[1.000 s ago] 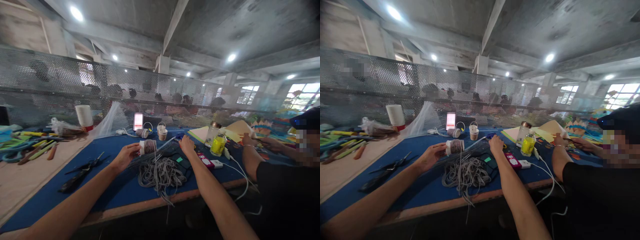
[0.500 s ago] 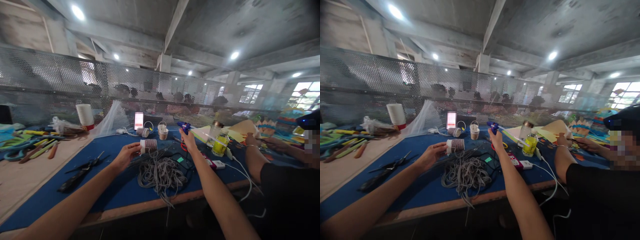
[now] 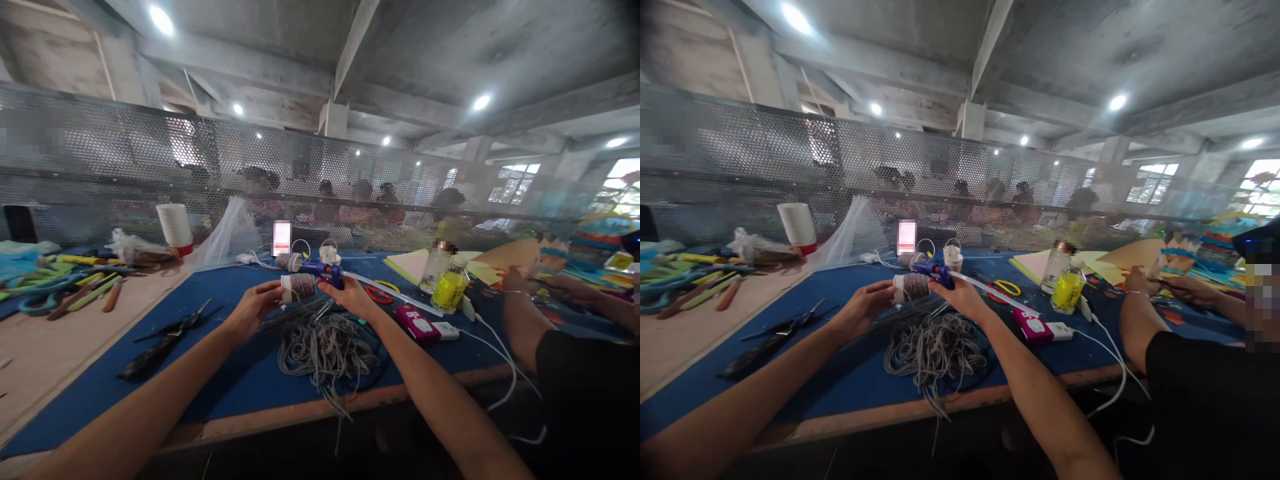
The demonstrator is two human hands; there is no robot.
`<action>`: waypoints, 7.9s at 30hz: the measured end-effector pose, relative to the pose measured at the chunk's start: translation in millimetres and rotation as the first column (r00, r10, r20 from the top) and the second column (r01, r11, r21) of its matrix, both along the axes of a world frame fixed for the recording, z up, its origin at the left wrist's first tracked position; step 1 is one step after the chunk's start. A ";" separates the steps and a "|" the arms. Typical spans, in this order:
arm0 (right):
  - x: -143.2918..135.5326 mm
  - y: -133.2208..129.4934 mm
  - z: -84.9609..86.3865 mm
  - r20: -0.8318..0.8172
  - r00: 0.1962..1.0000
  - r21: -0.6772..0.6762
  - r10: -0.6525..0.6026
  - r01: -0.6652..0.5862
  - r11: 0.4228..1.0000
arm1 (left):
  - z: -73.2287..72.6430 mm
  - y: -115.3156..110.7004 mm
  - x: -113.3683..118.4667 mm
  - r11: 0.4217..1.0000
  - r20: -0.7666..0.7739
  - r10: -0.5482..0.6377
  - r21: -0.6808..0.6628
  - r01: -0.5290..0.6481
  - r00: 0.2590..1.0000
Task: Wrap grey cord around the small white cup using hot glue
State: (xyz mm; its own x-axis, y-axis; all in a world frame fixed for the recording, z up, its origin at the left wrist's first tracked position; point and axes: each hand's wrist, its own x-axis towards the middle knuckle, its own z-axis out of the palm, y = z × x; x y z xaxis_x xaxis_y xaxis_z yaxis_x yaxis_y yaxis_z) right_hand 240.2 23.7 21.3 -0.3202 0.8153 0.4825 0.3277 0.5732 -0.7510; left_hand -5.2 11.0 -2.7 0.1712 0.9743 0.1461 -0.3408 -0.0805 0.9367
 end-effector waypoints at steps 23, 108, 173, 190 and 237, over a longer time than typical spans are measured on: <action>-2.7 -9.4 -0.4 0.204 0.979 0.139 -0.027 -0.002 0.990 | 3.4 -1.7 1.1 0.997 -0.086 0.073 0.038 -0.070 0.994; 1.4 -2.5 -6.7 0.250 0.968 0.143 0.017 -0.054 0.988 | -0.7 3.8 -2.5 0.994 -0.102 0.106 0.030 -0.103 0.989; 3.6 22.5 -1.0 0.454 0.854 -0.010 -0.255 0.291 0.957 | 4.6 -1.8 -2.9 0.997 0.106 0.075 0.028 -0.078 0.992; -42.2 3.1 11.9 0.086 0.996 -0.032 -0.024 0.027 0.999 | 3.1 -0.6 -1.1 0.995 0.003 0.085 0.055 -0.085 0.996; -43.7 8.7 8.1 0.003 0.973 0.404 -0.231 0.211 0.890 | 3.8 -15.9 7.7 0.976 -0.295 -0.117 0.145 0.165 0.948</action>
State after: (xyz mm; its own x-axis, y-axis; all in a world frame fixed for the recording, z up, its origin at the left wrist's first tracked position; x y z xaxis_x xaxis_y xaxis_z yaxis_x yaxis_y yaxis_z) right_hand 196.5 32.4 29.5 -0.1864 0.6104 0.7699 0.5118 0.7292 -0.4543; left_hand 2.6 -5.0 1.1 0.3628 0.9034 0.2284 -0.0827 -0.2130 0.9736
